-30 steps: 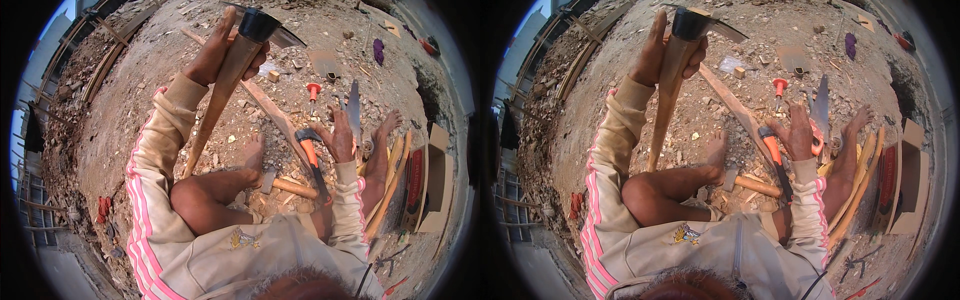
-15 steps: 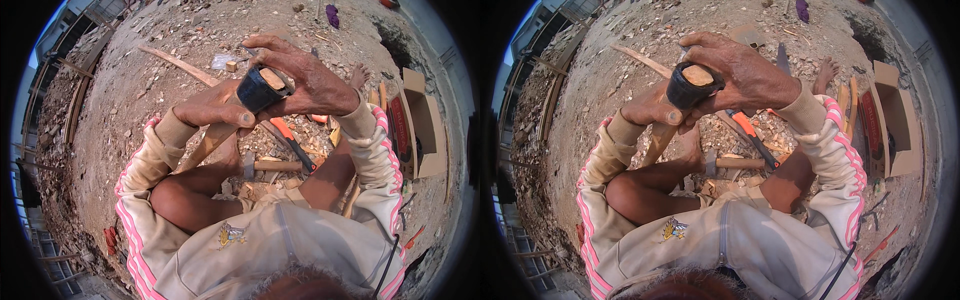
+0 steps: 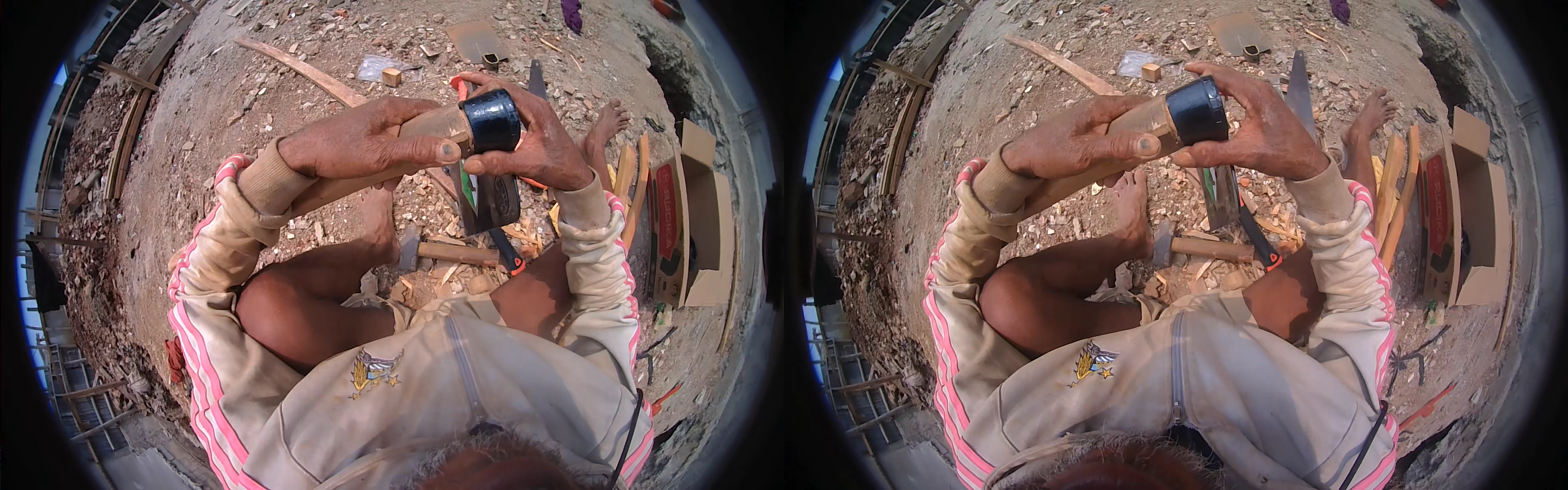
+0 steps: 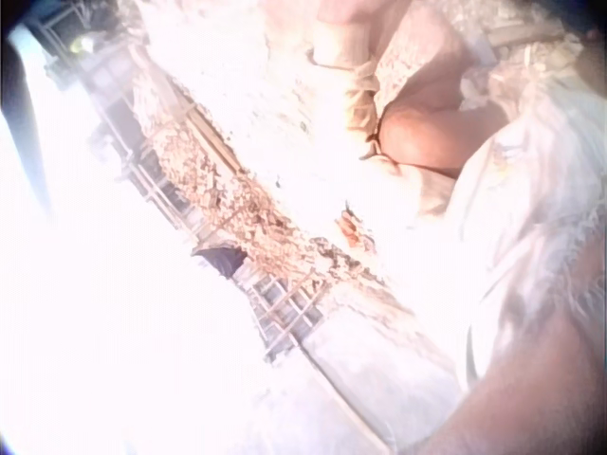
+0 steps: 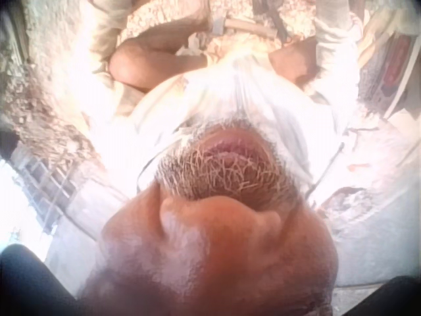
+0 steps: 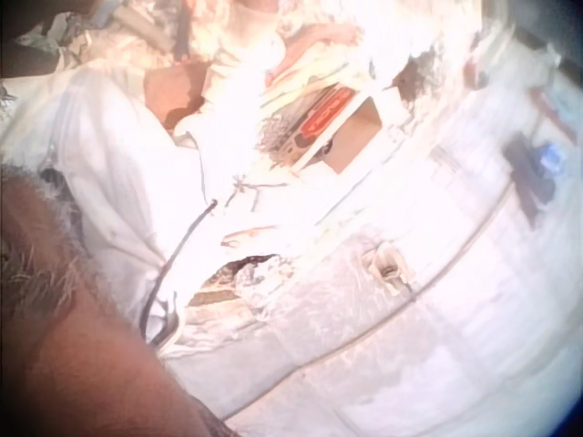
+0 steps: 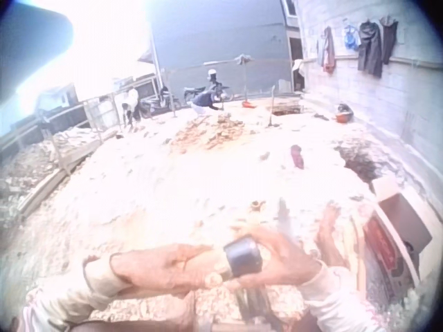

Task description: The person sits on the ground and uses a small axe to shape a piece of wood. They repeatedly strike the wood to remove shavings and refine its form, occasionally pausing to inspect the progress. The person also uses a hammer to tap the axe head, likely to adjust its fit on the handle.

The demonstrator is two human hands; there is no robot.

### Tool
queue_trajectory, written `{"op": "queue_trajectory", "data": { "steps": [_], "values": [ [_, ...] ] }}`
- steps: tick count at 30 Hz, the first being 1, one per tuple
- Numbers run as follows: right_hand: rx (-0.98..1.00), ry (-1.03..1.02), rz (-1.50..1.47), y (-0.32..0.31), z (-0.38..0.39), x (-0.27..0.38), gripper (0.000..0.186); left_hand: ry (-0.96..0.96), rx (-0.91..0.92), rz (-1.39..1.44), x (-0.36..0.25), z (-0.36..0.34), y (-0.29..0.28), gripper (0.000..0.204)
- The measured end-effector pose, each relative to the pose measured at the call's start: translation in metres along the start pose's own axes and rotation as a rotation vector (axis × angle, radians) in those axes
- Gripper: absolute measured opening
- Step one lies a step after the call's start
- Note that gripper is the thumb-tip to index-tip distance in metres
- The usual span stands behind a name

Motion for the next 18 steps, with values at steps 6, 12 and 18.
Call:
{"op": "queue_trajectory", "data": {
  "steps": [6,12,18],
  "values": [
    [-0.124,0.077,-0.098,0.032,0.003,-0.019,0.093,0.077,-0.117,0.066,0.047,0.008,-0.008,0.06],
    [0.04,0.318,-0.256,0.06,-0.002,-0.068,0.069,0.049,-0.207,-0.124,0.094,-0.016,-0.011,0.067],
    [0.042,0.429,-0.346,0.109,0.007,-0.147,0.075,-0.135,-0.075,-0.155,0.161,-0.039,-0.021,0.063]
  ]
}}
Point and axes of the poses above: each hand's wrist, its own z-axis away from the middle knuckle, its own y-axis out of the palm, x = y × z, the point moved 7 cm from there along -z, towards the middle knuckle, and after that the axes turned 8 degrees about -x, right-handed, at the moved point
